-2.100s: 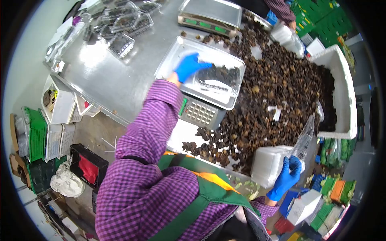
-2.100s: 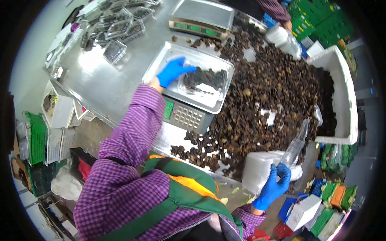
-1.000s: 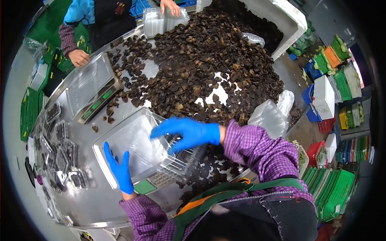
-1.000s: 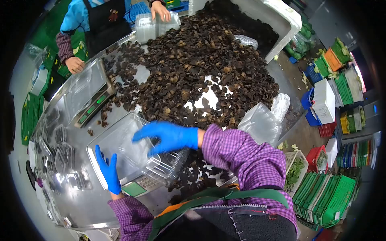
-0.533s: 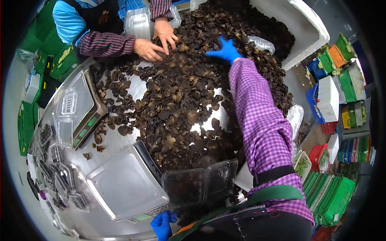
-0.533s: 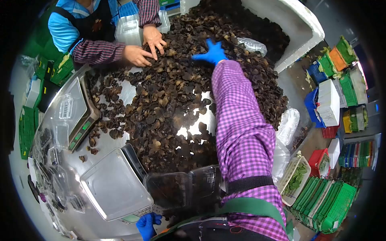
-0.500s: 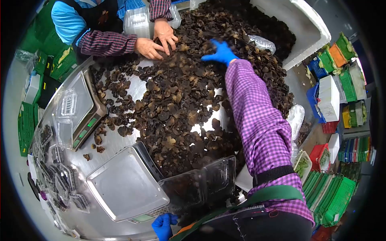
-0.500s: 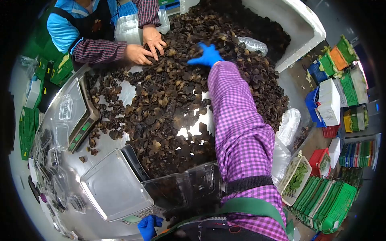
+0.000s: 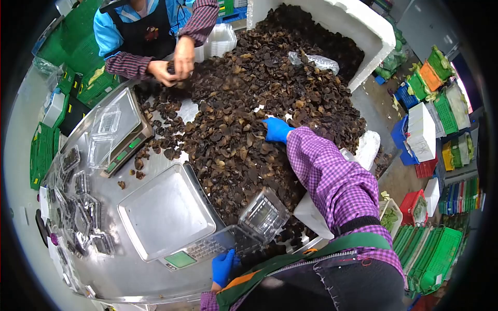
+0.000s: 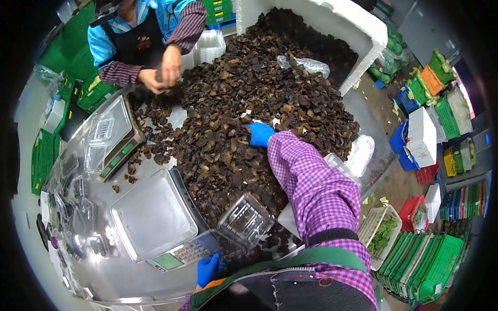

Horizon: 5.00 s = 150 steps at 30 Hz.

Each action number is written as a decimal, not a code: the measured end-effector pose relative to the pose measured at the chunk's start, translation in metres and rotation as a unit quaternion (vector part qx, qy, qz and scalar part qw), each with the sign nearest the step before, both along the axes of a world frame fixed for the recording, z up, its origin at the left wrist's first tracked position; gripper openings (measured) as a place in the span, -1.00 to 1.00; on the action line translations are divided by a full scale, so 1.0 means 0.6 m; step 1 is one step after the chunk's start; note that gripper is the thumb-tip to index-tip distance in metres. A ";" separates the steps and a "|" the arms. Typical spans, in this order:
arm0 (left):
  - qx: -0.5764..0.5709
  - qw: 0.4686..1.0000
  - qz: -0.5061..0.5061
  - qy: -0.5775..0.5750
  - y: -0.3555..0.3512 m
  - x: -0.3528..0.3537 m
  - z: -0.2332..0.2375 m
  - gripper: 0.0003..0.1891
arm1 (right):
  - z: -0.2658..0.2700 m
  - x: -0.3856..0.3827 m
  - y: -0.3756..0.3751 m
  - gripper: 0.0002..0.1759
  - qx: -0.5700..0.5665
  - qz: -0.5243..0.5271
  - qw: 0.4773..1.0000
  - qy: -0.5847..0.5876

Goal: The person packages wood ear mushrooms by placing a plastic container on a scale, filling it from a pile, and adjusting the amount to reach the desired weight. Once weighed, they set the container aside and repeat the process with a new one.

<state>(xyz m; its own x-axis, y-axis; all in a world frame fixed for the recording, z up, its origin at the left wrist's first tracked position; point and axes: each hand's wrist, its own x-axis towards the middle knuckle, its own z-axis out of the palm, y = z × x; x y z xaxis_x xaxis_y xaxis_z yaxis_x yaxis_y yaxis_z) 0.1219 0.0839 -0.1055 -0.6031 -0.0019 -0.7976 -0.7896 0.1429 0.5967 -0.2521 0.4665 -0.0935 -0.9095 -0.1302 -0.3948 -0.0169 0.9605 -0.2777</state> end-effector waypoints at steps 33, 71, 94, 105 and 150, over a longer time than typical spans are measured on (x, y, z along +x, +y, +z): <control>-0.274 0.850 0.003 0.450 -0.360 -0.466 0.223 -0.61 | 0.273 0.186 -0.499 -0.55 -0.498 0.117 0.850 -0.127; -0.056 0.846 0.318 0.425 -0.262 -0.143 0.169 -0.67 | 0.258 0.285 -0.401 -0.79 -0.434 0.051 0.898 -0.052; -0.237 0.810 0.078 0.531 -0.198 -0.186 0.142 -0.08 | -0.012 0.300 -0.274 -0.44 -0.025 0.098 0.971 0.218; -0.344 0.825 0.016 0.447 -0.209 -0.260 0.095 0.22 | 0.089 0.286 -0.267 -0.83 -0.372 -0.081 0.921 0.087; 0.228 0.850 0.330 0.341 -0.298 -0.344 0.103 -0.53 | 0.083 0.343 -0.216 -0.72 -0.345 -0.078 0.918 0.178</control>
<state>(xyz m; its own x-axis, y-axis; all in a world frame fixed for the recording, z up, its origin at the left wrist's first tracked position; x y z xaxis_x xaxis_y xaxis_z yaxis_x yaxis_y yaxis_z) -0.0843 -0.0951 -0.0435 -0.9131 -0.3049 -0.2708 -0.0553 -0.5654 0.8230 -0.0461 0.3368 -0.0434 -0.9939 -0.0942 0.0580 -0.1009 0.5562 -0.8249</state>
